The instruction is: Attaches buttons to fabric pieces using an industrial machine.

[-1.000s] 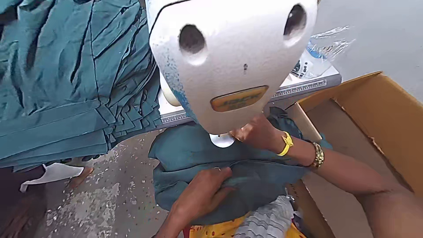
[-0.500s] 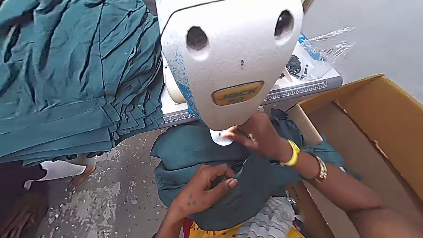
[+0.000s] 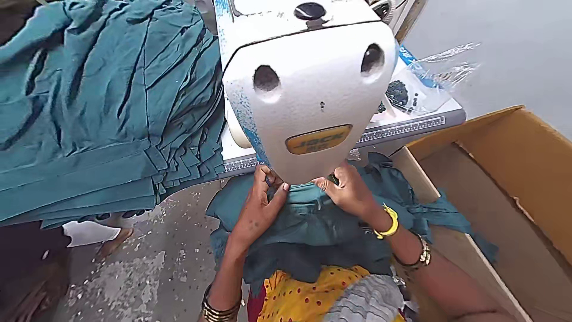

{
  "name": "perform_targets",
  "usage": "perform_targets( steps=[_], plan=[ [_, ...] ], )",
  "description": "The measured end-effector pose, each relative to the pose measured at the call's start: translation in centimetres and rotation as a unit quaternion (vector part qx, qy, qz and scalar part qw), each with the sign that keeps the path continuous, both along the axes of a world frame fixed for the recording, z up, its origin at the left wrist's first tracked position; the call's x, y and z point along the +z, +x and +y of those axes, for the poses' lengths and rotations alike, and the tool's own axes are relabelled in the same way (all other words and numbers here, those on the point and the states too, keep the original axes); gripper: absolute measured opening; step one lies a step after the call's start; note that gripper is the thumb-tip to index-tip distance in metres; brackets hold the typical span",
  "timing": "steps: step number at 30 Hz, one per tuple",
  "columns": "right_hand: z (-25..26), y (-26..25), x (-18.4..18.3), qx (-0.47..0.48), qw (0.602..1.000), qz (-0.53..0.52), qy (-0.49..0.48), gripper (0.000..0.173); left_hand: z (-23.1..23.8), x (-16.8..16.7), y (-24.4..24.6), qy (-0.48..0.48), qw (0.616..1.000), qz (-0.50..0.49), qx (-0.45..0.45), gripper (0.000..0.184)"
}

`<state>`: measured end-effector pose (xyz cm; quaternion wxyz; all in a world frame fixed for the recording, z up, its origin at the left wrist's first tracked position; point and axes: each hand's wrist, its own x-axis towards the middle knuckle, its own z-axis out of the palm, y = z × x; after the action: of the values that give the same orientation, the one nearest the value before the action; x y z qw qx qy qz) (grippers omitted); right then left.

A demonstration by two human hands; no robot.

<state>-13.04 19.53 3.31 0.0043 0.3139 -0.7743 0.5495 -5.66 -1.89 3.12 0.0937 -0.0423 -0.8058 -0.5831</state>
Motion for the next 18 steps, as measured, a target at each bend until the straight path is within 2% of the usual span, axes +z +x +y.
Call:
perform_targets(
  steps=[2,6,11,13,15,18],
  plan=[
    [0.1,-1.0,-0.7,-0.012,1.000,-0.022,-0.015,0.022,0.5,-0.2,-0.4,-0.026,0.999,-0.008,0.038,0.038],
    [-0.1,-1.6,-0.1,-0.029,0.998,-0.052,-0.018,0.017,1.1,0.3,-0.9,0.002,0.994,-0.057,0.097,0.048],
    [-0.2,-1.7,-0.4,-0.033,0.997,-0.061,-0.027,0.017,1.5,0.5,-1.0,0.002,0.991,-0.081,0.110,0.054],
    [0.2,-1.8,-0.1,-0.034,0.997,-0.066,0.020,0.020,1.5,0.2,-0.9,0.004,0.993,-0.066,0.100,0.057],
    [1.3,-2.8,0.7,-0.061,0.992,-0.038,0.101,0.025,1.4,0.0,-1.0,0.003,0.994,-0.060,0.096,0.060],
    [3.5,-6.2,0.1,-0.186,0.956,0.126,0.188,0.019,1.4,-0.4,-1.0,0.001,0.993,-0.063,0.101,0.064]
  ],
)
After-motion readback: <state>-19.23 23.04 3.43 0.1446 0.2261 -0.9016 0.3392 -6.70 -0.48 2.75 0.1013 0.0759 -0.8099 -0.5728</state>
